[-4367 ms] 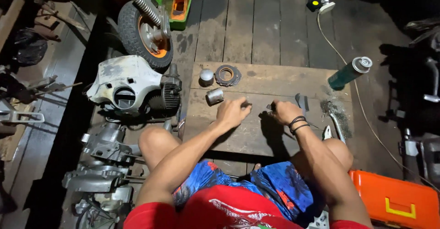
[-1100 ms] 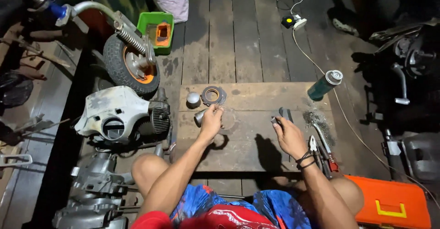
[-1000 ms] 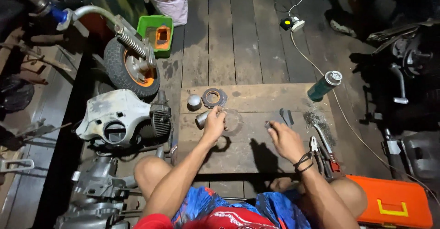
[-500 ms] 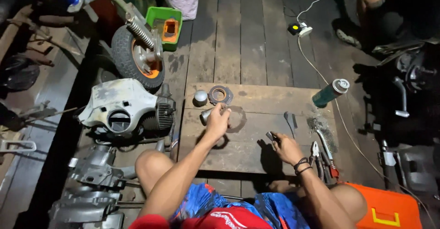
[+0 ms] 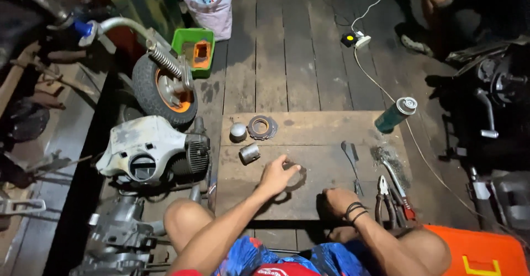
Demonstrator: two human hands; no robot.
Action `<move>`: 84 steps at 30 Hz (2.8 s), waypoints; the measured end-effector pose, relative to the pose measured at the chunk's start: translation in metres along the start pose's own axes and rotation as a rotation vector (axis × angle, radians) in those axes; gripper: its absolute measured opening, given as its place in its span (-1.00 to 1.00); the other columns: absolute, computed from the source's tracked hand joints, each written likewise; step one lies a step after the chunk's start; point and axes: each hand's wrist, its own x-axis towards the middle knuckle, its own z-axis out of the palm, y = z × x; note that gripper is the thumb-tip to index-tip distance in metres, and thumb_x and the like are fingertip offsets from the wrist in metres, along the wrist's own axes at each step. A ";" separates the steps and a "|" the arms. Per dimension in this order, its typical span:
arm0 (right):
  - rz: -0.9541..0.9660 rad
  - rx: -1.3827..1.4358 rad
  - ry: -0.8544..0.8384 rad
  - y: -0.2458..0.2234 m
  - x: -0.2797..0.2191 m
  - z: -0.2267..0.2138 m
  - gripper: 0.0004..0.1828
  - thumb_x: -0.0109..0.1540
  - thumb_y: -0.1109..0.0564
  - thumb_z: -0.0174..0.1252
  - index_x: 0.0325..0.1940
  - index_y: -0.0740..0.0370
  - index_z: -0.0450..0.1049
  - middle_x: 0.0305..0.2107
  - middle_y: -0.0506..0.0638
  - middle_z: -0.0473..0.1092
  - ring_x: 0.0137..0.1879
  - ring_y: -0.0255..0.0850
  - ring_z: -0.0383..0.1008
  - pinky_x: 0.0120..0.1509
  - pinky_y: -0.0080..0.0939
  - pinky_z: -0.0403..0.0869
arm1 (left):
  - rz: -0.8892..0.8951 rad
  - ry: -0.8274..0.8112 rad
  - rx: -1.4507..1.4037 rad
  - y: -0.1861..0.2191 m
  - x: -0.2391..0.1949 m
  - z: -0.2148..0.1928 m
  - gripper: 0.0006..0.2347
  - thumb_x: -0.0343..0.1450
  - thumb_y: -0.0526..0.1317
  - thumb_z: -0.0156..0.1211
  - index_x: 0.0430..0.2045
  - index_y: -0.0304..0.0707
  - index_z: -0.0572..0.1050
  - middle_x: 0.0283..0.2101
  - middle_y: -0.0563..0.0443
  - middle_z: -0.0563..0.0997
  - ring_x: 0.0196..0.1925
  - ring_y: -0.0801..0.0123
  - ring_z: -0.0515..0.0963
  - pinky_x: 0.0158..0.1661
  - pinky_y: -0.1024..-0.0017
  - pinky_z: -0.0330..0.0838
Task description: The person is sitting on a wooden floor, inspecting and cleaning motorcycle clutch plates and other engine components using their hands and a small tool.
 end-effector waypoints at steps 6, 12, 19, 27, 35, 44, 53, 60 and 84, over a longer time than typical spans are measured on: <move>0.062 0.056 0.014 0.005 -0.002 -0.015 -0.62 0.22 -0.10 0.20 0.00 0.15 0.59 -0.16 0.20 0.59 0.07 0.14 0.62 0.06 0.14 0.60 | 0.074 -0.096 0.133 -0.013 0.006 0.018 -0.68 0.30 0.03 0.35 -0.27 -0.20 0.56 -0.24 -0.29 0.67 -0.02 -0.20 0.64 -0.10 0.05 0.49; 0.026 0.161 -0.059 -0.007 -0.028 -0.046 -0.51 0.34 -0.21 -0.04 0.24 0.03 0.45 0.00 0.24 0.54 0.25 0.17 0.51 0.30 0.19 0.50 | 0.084 -0.142 0.229 -0.002 -0.002 0.004 -0.69 0.34 0.04 0.30 -0.24 -0.17 0.55 -0.22 -0.28 0.68 0.00 -0.19 0.63 -0.09 0.01 0.48; 0.046 0.193 0.099 -0.025 -0.054 -0.082 -0.52 0.30 -0.22 0.03 0.21 -0.01 0.49 -0.12 0.25 0.59 0.14 0.18 0.59 0.21 0.18 0.55 | 0.058 -0.122 0.239 -0.019 -0.006 -0.004 -0.69 0.39 0.08 0.23 -0.35 -0.20 0.52 -0.32 -0.28 0.66 -0.08 -0.19 0.65 -0.16 0.04 0.50; 0.001 1.074 0.364 -0.037 -0.055 -0.081 -0.54 0.37 -0.21 0.04 -0.20 0.22 0.60 -0.49 0.11 0.53 -0.23 -0.07 0.51 -0.01 -0.03 0.48 | 0.075 -0.094 0.222 -0.009 -0.007 -0.010 -0.69 0.42 0.05 0.20 -0.44 -0.24 0.51 -0.41 -0.34 0.61 -0.14 -0.25 0.63 -0.21 -0.03 0.46; -0.126 0.959 0.413 -0.053 -0.052 -0.090 -0.77 0.27 0.01 0.24 -0.31 0.24 0.54 -0.54 0.18 0.48 -0.31 -0.15 0.48 -0.13 -0.16 0.47 | 0.053 -0.137 0.124 -0.026 0.007 0.003 -0.67 0.39 0.04 0.24 -0.52 -0.29 0.49 -0.43 -0.40 0.58 -0.19 -0.29 0.61 -0.25 0.00 0.42; -0.173 1.111 0.343 -0.046 -0.038 -0.075 -0.68 0.31 -0.04 0.24 -0.33 0.28 0.53 -0.50 0.15 0.54 -0.29 -0.17 0.45 -0.08 -0.13 0.47 | -0.137 -0.137 -0.397 -0.056 0.035 0.032 -0.76 0.45 -0.03 0.23 -0.51 -0.16 0.54 -0.59 0.01 0.62 -0.61 0.47 0.56 -0.51 0.56 0.38; -0.101 1.365 0.673 -0.023 -0.019 -0.075 -0.75 0.40 0.06 0.14 -0.15 0.33 0.54 -0.31 0.09 0.52 -0.09 -0.09 0.45 0.13 0.00 0.42 | -0.163 0.055 -0.500 -0.038 0.023 -0.015 -0.55 0.41 -0.18 0.31 0.20 -0.22 0.39 -0.12 -0.15 0.60 -0.26 0.30 0.67 -0.35 0.50 0.59; -0.116 1.058 0.654 -0.029 -0.010 -0.047 -0.72 0.39 0.01 0.14 -0.15 0.31 0.52 -0.31 0.26 0.56 -0.06 0.10 0.60 0.07 0.04 0.52 | -0.059 0.187 -0.634 -0.118 0.047 -0.001 -0.75 0.49 -0.35 0.09 0.07 -0.32 0.46 -0.38 -0.06 0.56 -0.46 0.42 0.62 -0.47 0.63 0.47; -0.056 1.428 0.778 -0.009 -0.025 -0.060 -0.75 0.44 0.05 0.02 -0.28 0.15 0.45 -0.52 -0.15 0.33 -0.34 -0.29 0.31 -0.20 -0.21 0.35 | -0.035 -0.030 -0.033 -0.079 0.011 -0.017 -0.74 0.30 0.01 0.39 -0.41 -0.17 0.68 -0.52 0.01 0.70 -0.47 0.32 0.68 -0.35 0.39 0.49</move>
